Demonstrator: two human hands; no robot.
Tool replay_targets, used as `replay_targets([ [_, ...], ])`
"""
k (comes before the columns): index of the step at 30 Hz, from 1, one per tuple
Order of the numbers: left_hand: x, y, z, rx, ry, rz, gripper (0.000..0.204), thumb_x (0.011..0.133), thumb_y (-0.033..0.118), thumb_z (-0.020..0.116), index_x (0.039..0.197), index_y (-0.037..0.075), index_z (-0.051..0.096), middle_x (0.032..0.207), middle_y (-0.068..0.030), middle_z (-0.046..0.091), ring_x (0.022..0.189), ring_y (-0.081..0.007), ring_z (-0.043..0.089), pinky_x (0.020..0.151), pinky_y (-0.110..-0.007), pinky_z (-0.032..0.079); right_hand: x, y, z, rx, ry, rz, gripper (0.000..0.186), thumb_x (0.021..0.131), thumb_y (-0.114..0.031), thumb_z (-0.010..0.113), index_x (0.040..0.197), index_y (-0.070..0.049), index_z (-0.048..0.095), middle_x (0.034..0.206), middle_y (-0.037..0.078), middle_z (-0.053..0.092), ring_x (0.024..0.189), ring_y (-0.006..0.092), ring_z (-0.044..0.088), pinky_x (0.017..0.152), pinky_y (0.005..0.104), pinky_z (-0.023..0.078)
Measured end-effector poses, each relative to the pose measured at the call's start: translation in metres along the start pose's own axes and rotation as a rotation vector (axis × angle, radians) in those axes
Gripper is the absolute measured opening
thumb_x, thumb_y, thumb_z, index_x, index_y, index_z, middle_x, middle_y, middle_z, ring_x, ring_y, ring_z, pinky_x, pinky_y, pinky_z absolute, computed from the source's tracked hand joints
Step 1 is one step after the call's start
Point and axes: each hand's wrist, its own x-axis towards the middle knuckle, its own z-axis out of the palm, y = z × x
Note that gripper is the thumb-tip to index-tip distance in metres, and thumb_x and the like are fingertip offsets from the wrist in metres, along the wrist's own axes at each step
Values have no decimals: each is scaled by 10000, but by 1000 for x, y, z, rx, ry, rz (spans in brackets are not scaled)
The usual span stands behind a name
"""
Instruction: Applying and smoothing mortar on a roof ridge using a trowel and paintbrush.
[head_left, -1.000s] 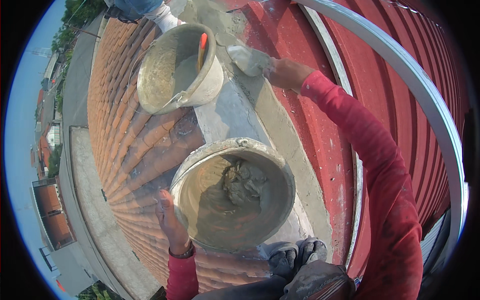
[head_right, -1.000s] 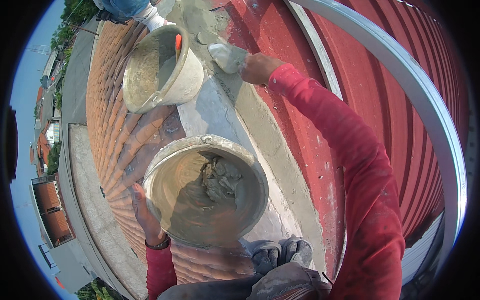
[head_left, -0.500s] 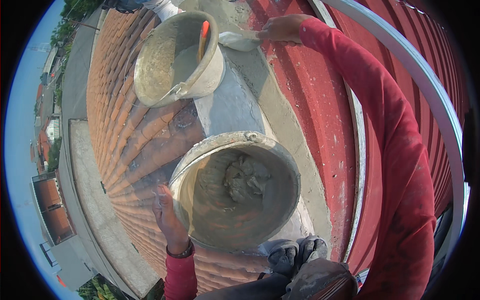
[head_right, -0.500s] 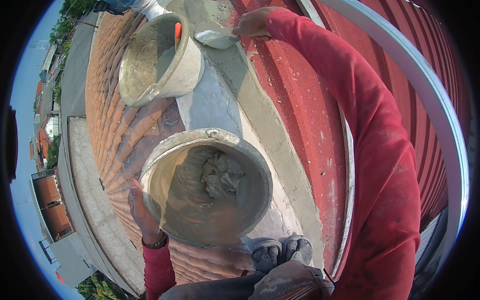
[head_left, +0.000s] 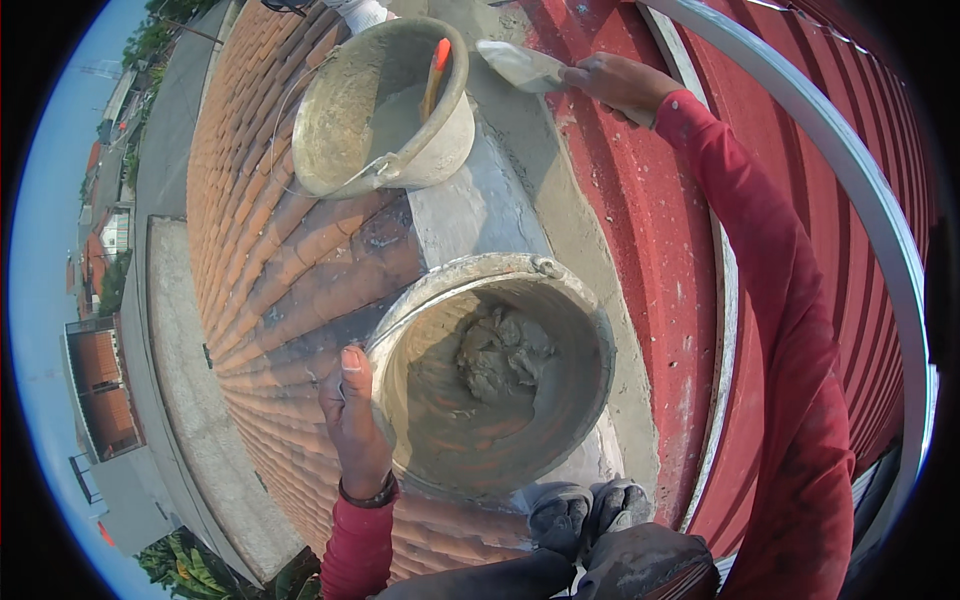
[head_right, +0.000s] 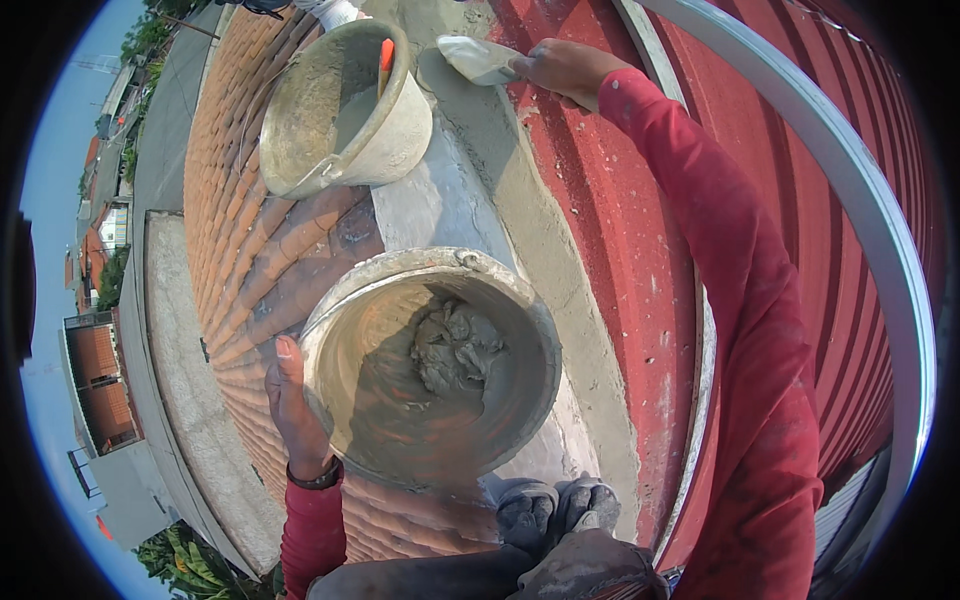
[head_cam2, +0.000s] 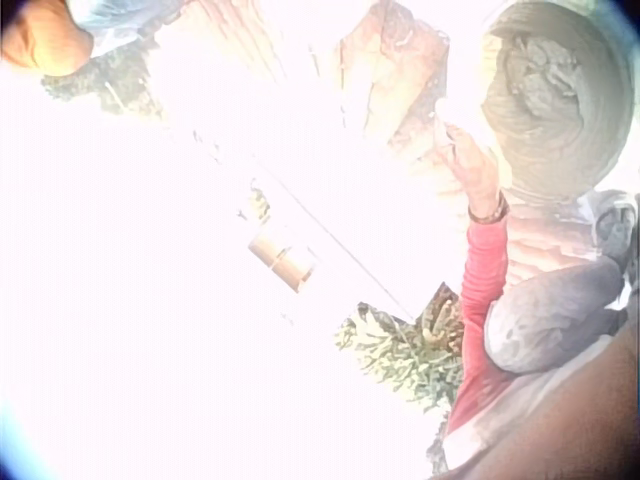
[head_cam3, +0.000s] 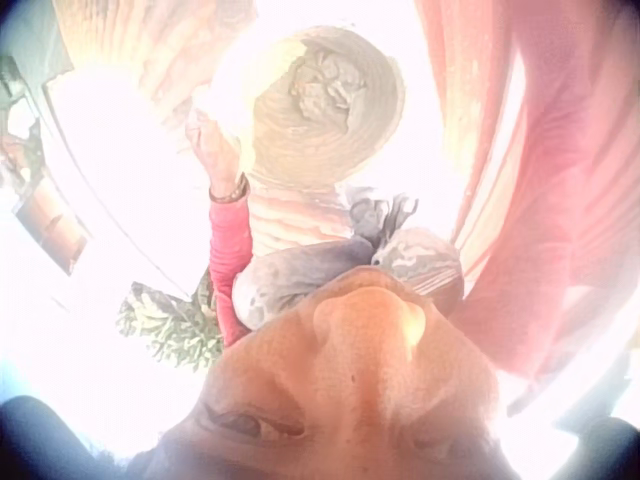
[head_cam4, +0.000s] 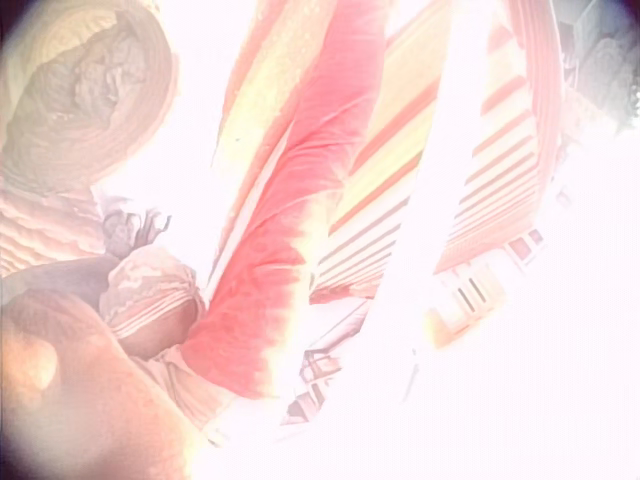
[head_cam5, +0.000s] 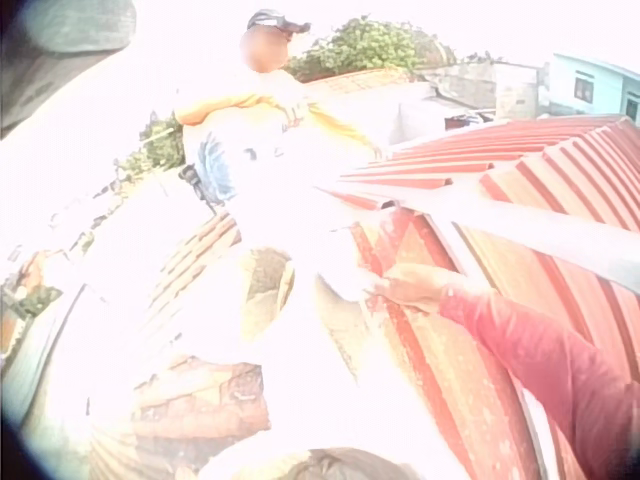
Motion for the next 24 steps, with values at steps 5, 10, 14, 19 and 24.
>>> replay_targets([
  [5,8,0,-4,-48,-98,-27,357,1053,295,501,756,102,463,781,74,389,761,-52,336,707,-216,309,10,26,55,-246,197,-169,365,1048,-258,375,1131,24,591,617,130,563,572,245,649,519,400,544],
  [10,4,1,-15,-16,-125,22,381,1061,324,474,750,103,476,770,80,387,737,-48,335,681,-216,299,-52,-3,6,-667,8,-431,245,916,-63,544,1147,17,562,925,156,610,702,237,672,528,316,566],
  [14,3,18,15,-68,-122,-51,402,1059,351,468,745,102,477,751,79,387,722,-50,337,664,-223,309,31,-12,-8,-307,45,-119,203,921,-18,494,1112,11,558,900,132,627,785,234,668,630,332,574],
  [19,4,16,14,-64,-211,-27,410,1056,371,471,776,79,536,766,73,457,751,-45,385,675,-220,338,86,16,2,-438,-84,-167,274,939,-34,479,1202,-28,555,916,100,628,627,197,630,513,304,543],
  [24,4,14,3,-96,-160,-52,385,1057,350,474,816,67,574,796,70,509,769,-43,414,696,-217,358,-36,-48,-15,-169,-216,142,295,999,-126,445,1228,-60,618,811,55,594,533,144,564,431,323,511],
])
